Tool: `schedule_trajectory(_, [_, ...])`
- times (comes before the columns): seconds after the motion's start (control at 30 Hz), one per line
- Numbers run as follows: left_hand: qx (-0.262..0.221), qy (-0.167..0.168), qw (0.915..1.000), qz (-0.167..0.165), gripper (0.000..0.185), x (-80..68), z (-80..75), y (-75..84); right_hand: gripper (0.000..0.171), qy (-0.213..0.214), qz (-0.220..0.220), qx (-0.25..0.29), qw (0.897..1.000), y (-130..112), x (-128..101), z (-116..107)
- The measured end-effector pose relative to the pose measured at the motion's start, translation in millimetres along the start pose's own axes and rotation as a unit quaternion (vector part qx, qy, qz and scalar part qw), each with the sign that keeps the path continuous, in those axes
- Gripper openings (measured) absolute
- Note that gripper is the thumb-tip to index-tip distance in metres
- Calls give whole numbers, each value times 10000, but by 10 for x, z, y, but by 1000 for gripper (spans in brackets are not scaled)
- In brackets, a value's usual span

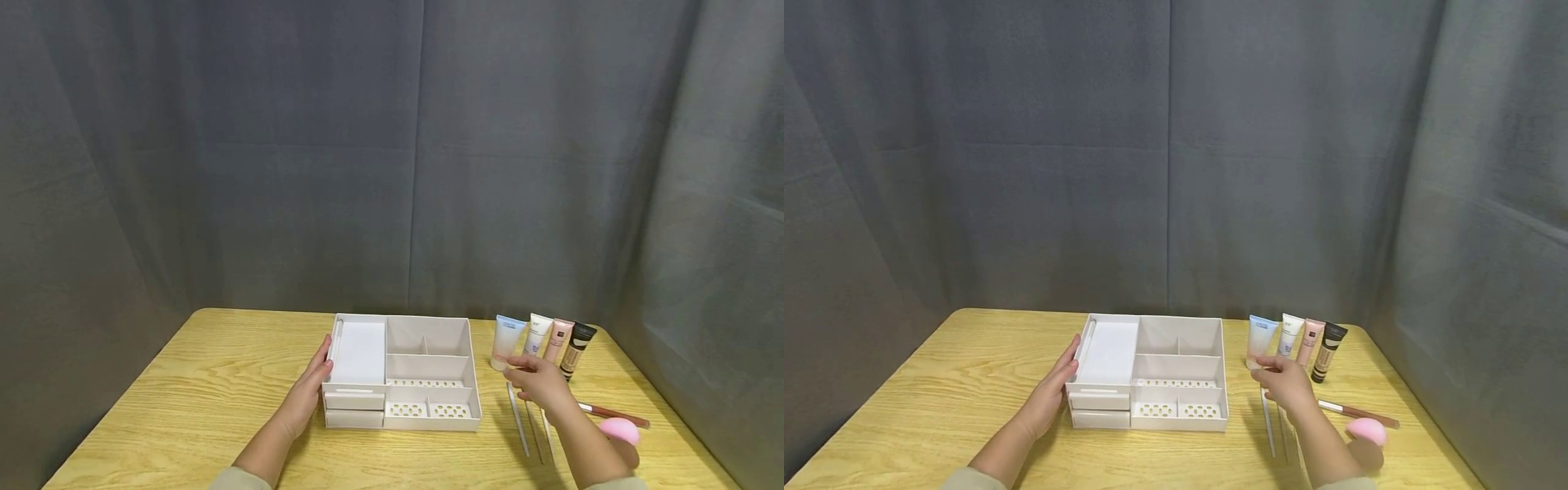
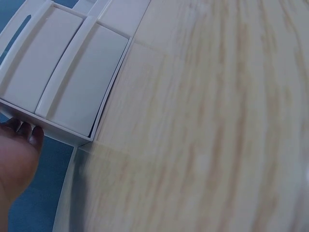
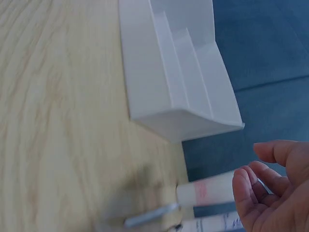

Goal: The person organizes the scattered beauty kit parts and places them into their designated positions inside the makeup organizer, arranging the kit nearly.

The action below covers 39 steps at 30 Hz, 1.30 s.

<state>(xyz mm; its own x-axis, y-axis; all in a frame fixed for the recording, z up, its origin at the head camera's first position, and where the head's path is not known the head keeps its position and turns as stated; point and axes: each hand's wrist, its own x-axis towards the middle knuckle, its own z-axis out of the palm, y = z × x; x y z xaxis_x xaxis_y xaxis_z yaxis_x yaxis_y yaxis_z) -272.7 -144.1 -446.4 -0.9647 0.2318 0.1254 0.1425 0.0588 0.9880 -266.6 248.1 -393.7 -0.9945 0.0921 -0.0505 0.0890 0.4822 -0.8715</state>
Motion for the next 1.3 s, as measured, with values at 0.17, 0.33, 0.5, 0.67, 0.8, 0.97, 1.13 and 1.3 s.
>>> schedule_trajectory(0.17, [77,7,10000,-31,61,-3,3,3,47,100,129,-63,9998,179,1,-96])
schedule_trajectory(0.33, [28,-27,10000,-10,61,-9,-1,2,47,218,267,-85,9994,339,8,-151])
schedule_trajectory(0.5, [16,-35,10000,16,62,-9,-4,-5,46,398,364,-155,9984,453,10,-184])
schedule_trajectory(0.67, [-3,-23,10000,10,62,-1,-8,-16,47,494,507,-95,9974,559,3,-197])
schedule_trajectory(0.8, [-23,12,10000,-8,62,0,-9,-24,49,430,611,-164,9971,630,-2,-201])
schedule_trajectory(0.97, [24,44,10000,-21,62,0,-3,-27,49,357,593,-368,9969,699,0,-201])
schedule_trajectory(1.13, [69,80,9999,-44,62,2,1,-25,49,354,534,-840,9944,758,-9,-198])
schedule_trajectory(1.3, [24,20,10000,-21,62,-1,0,-19,52,352,524,-1193,9909,783,-5,-211])
